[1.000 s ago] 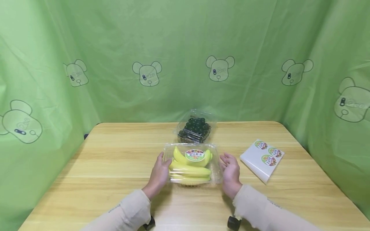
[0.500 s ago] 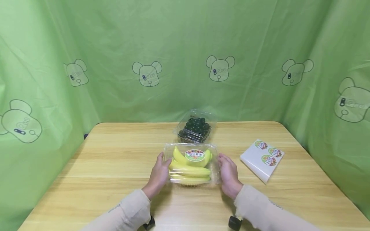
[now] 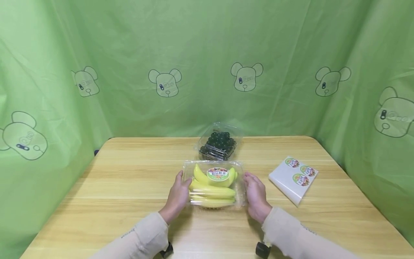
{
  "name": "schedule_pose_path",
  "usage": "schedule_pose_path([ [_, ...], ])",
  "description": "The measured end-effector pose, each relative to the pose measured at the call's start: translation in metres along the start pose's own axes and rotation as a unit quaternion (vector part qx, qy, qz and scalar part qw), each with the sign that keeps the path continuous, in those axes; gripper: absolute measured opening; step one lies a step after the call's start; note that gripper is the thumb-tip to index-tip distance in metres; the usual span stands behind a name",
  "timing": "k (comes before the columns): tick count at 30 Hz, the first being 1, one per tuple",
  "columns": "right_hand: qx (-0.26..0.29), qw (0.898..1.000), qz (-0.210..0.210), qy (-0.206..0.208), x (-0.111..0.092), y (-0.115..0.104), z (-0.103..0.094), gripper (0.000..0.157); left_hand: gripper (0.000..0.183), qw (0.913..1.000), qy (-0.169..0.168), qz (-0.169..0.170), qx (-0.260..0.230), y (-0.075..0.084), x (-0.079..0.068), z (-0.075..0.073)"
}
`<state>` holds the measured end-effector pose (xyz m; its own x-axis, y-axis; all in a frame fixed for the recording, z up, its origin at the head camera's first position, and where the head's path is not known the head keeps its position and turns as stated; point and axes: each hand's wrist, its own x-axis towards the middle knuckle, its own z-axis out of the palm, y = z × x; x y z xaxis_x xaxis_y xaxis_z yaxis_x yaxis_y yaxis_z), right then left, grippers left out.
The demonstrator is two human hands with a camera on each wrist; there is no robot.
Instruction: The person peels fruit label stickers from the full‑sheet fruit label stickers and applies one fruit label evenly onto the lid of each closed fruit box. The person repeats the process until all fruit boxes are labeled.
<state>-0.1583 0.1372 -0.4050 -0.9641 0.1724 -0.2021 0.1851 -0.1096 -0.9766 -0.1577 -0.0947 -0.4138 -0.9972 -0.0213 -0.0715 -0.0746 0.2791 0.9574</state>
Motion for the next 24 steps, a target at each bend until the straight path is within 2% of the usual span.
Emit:
schedule_pose_path([
  [9, 0.000, 1.000, 0.006, 0.001, -0.0014, -0.0047, 0.0013, 0.052, 0.064, 0.9999, 0.004, -0.002, 0.014, 0.0022, 0.0014, -0.0022],
  [16, 0.000, 1.000, 0.007, 0.002, -0.0025, -0.0069, 0.0022, 0.052, 0.064, 0.9999, -0.006, -0.010, 0.009, 0.0046, 0.0002, -0.0043],
  [24, -0.001, 1.000, 0.011, -0.008, -0.0063, -0.0102, 0.0012, 0.053, 0.065, 1.0000, -0.007, -0.002, 0.007, 0.0053, -0.0042, -0.0062],
])
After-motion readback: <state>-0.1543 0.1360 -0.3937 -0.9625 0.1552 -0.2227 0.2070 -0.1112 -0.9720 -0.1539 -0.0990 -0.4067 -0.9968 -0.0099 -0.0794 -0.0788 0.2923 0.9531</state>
